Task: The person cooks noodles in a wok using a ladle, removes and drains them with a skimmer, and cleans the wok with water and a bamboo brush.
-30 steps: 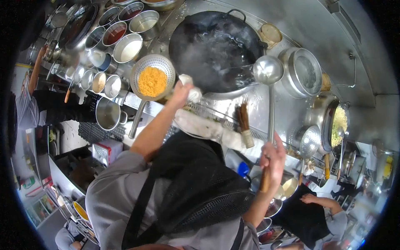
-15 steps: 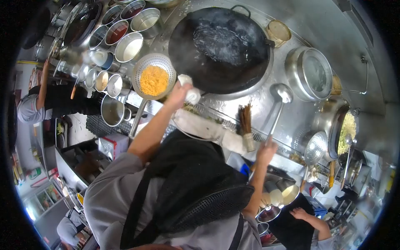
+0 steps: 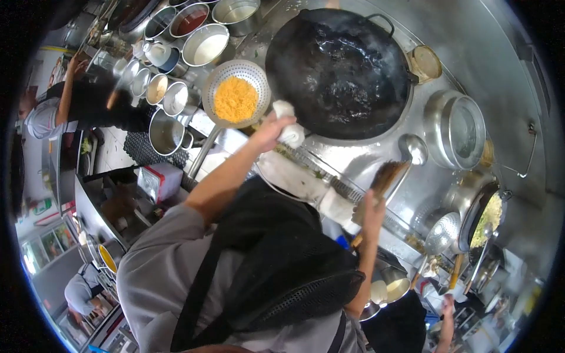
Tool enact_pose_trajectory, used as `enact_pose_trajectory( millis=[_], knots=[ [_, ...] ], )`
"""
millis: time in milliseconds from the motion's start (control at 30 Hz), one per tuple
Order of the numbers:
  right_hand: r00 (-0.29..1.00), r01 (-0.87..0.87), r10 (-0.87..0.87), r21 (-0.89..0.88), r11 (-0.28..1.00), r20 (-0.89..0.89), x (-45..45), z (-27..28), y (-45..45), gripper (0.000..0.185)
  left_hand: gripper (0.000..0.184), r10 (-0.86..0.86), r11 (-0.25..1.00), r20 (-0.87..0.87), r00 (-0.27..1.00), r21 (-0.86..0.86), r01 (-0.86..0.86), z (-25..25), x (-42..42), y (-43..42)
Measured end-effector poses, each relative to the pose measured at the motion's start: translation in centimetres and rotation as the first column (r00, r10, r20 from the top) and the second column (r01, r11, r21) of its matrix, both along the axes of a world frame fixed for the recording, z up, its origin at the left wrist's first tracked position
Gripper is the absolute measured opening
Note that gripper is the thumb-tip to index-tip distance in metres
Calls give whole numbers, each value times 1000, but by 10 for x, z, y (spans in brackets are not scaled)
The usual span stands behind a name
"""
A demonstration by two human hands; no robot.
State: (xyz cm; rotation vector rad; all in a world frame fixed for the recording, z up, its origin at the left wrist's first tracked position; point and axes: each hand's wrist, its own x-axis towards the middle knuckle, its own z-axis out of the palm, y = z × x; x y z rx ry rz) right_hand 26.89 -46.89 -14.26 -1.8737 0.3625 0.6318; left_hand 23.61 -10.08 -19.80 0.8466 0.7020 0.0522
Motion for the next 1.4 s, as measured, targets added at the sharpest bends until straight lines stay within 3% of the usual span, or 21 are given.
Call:
enact_pose_trajectory(
  millis=[100, 133, 200, 267, 300, 367, 433, 500, 567, 600, 633, 700, 767, 833, 933, 1000, 1067, 1200, 1300, 1333, 1400],
  knots=[
    [975, 197, -122, 463, 864, -188, 13, 55, 25, 40, 48, -49, 978, -43, 998, -207, 40, 19, -7, 6],
    [992, 117, -79, 468, 876, -100, 19, 68, 37, 38, 48, -89, 975, -4, 996, -204, 87, 19, -9, 8],
    [996, -94, 89, 292, 952, 30, 42, 96, 66, 47, 48, -94, 969, 11, 996, -229, 94, 13, -9, 9],
    [872, -470, 453, 55, 881, 185, 79, 108, 95, 65, 58, -61, 971, 43, 997, -228, 69, 6, -8, 7],
    [763, -616, 615, -65, 785, 199, 106, 107, 106, 69, 65, -73, 974, 61, 995, -210, 84, 6, -8, 7],
    [482, -813, 873, -410, 413, -76, 176, 96, 134, 65, 65, -23, 993, 132, 991, -112, 37, -4, -9, 3],
    [299, -798, 903, -600, 60, -307, 228, 71, 184, 65, 63, -14, 1000, 126, 992, -14, 16, 1, -7, 0],
    [335, -582, 939, -766, 274, 81, 264, 7, 227, 57, 61, -64, 995, 85, 994, 84, 57, -7, -6, 0],
    [505, -536, 859, -753, 383, 78, 227, -6, 290, 48, 58, -6, 999, 109, 994, 32, 3, -14, -3, -5],
    [475, -473, 860, -770, 427, 185, 203, -24, 297, 50, 56, -24, 998, 92, 995, 54, 19, -8, -3, -2],
    [436, -567, 891, -731, 381, 126, 182, -19, 293, 66, 54, -42, 997, 72, 997, 72, 37, -6, -6, -1],
    [276, -719, 948, -620, 314, 160, 150, 10, 252, 62, 50, -53, 981, 65, 996, 191, 40, -14, -7, -2],
    [192, -683, 981, -717, 142, 12, 148, 53, 208, 46, 48, -72, 968, 80, 994, 244, 50, -10, -7, 3],
    [384, -562, 854, -823, -86, -352, 215, 37, 185, 45, 49, -76, 989, 74, 994, 135, 66, 15, -8, 9],
    [557, -353, 825, -926, 132, -95, 252, 17, 253, 39, 49, -32, 998, 130, 991, 57, 25, -3, -7, 2],
    [659, -568, 734, -535, 626, 160, 224, 2, 316, 38, 50, -26, 993, 74, 997, 120, 17, 1, -6, 0],
    [762, -589, 645, -359, 723, 49, 185, -8, 342, 47, 55, -42, 995, 104, 994, 98, 32, -2, -8, -1],
    [441, -884, 895, -199, 422, -61, 122, 45, 272, 56, 65, -15, 1000, 48, 999, -22, 16, 10, -13, 1],
    [231, -901, 907, -430, 62, -352, 155, 80, 180, 50, 70, -63, 951, 46, 997, 305, 46, 2, -27, 9],
    [183, -876, 871, -478, -66, -455, 187, 81, 161, 46, 67, -44, 942, -23, 999, 331, 49, 8, -36, 14],
    [50, -416, 866, -799, -434, -497, 258, 11, 147, 37, 60, -15, 932, 34, 999, 363, 1, 17, -55, 30]
  ],
)
